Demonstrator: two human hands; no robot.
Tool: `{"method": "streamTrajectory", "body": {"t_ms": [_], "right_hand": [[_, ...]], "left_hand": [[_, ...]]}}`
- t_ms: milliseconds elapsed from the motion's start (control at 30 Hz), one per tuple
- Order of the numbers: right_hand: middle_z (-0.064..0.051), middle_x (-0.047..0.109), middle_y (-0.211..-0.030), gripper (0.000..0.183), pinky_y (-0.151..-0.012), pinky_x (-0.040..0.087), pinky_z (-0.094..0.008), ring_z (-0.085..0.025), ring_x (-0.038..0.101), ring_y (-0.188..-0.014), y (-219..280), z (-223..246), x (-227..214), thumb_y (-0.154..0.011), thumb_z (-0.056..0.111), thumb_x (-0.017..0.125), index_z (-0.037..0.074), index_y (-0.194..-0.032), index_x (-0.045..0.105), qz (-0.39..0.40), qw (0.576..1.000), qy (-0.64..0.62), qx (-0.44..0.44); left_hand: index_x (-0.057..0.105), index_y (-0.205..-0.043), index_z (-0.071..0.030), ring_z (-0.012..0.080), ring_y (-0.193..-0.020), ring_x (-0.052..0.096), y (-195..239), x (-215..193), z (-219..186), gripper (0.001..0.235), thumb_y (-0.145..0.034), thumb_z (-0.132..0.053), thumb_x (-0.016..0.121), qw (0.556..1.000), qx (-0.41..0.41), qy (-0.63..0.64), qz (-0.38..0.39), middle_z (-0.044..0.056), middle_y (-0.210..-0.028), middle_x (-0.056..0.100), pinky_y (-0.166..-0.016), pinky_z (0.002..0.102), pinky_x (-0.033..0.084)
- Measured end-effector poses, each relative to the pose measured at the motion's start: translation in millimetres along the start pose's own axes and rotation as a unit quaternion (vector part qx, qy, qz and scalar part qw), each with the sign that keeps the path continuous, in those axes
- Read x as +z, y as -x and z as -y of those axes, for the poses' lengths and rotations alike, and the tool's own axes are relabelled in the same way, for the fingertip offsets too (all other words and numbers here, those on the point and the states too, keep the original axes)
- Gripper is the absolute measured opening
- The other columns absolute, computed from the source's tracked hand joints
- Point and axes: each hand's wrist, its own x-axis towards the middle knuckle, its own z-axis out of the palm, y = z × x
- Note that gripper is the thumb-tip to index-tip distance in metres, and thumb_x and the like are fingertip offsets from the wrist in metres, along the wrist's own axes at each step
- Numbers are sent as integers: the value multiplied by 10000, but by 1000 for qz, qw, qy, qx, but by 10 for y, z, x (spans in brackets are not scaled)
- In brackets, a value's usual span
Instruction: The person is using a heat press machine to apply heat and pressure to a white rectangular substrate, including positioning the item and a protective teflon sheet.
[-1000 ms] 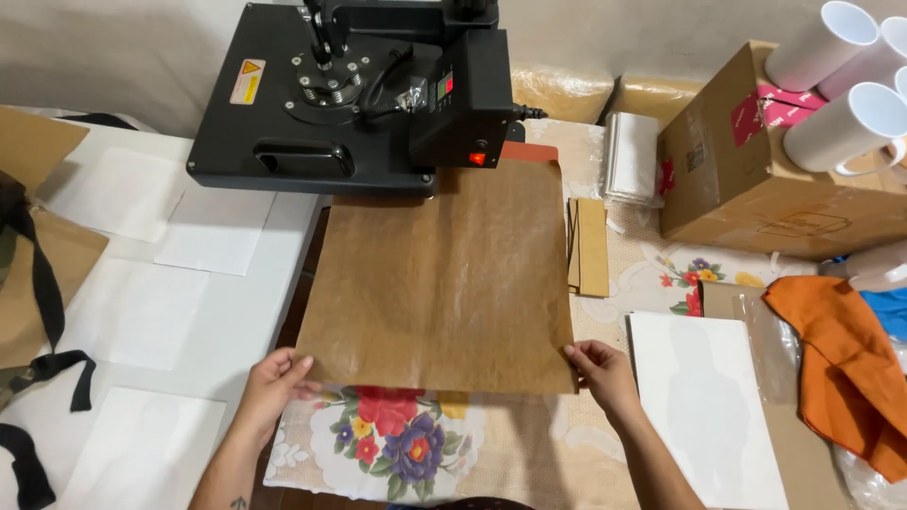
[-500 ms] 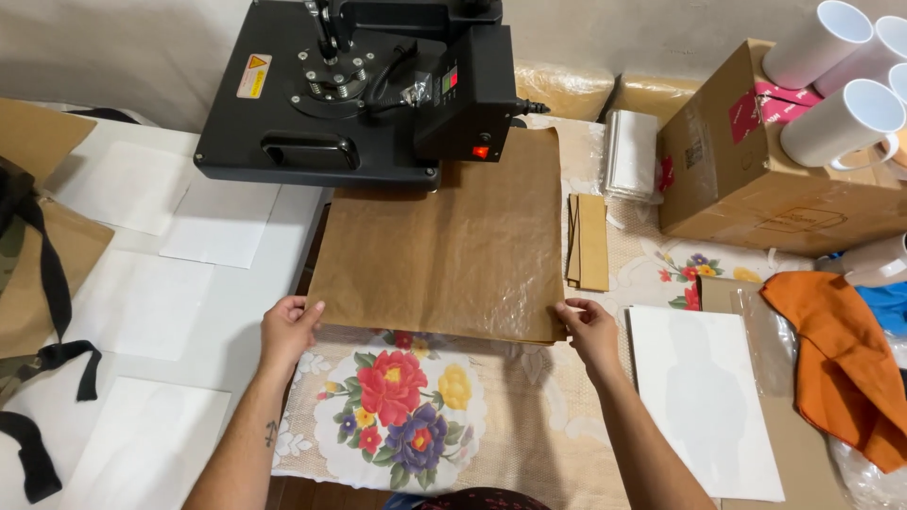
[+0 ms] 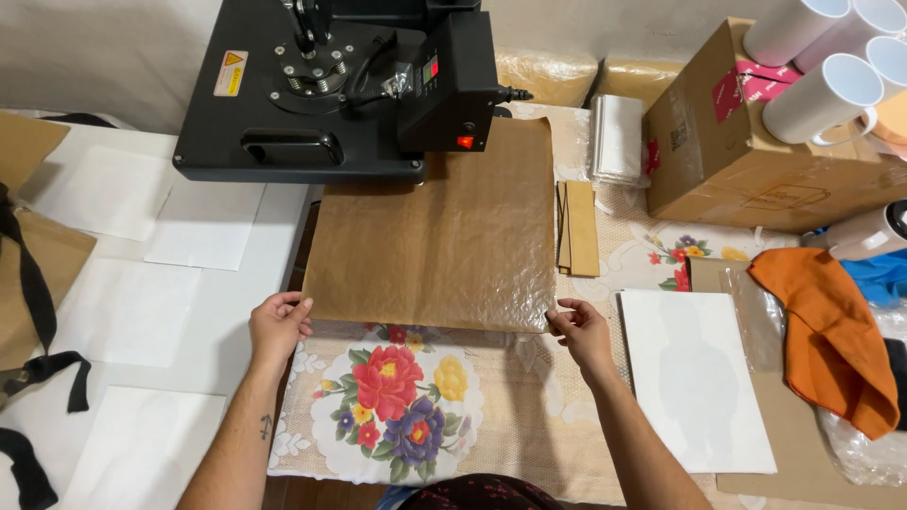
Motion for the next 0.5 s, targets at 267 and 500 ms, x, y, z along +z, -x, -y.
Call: {"method": "streamTrajectory", "body": {"t_ms": [267, 500], "right_hand": [[-170, 699, -967, 152, -925, 530, -509, -367, 663, -1006, 1050, 1692, 296, -901, 118, 709, 7, -1004, 698, 113, 924, -27, -365], [-140, 687, -767, 174, -782, 542, -460, -308, 679, -775, 2607, 3634, 585, -934, 132, 642, 6, -821, 682, 285, 828, -170, -453]], "left_hand": [[666, -1160, -7, 275, -627, 671, -26, -69, -102, 295, -977, -231, 727, 980, 102, -146, -87, 136, -749, 690, -580, 375, 554], [715, -1107, -121, 277, -837, 711, -787, 184, -1223, 157, -967, -153, 778, 814, 458, -235, -269, 49, -873, 718, -772, 374, 532]]}}
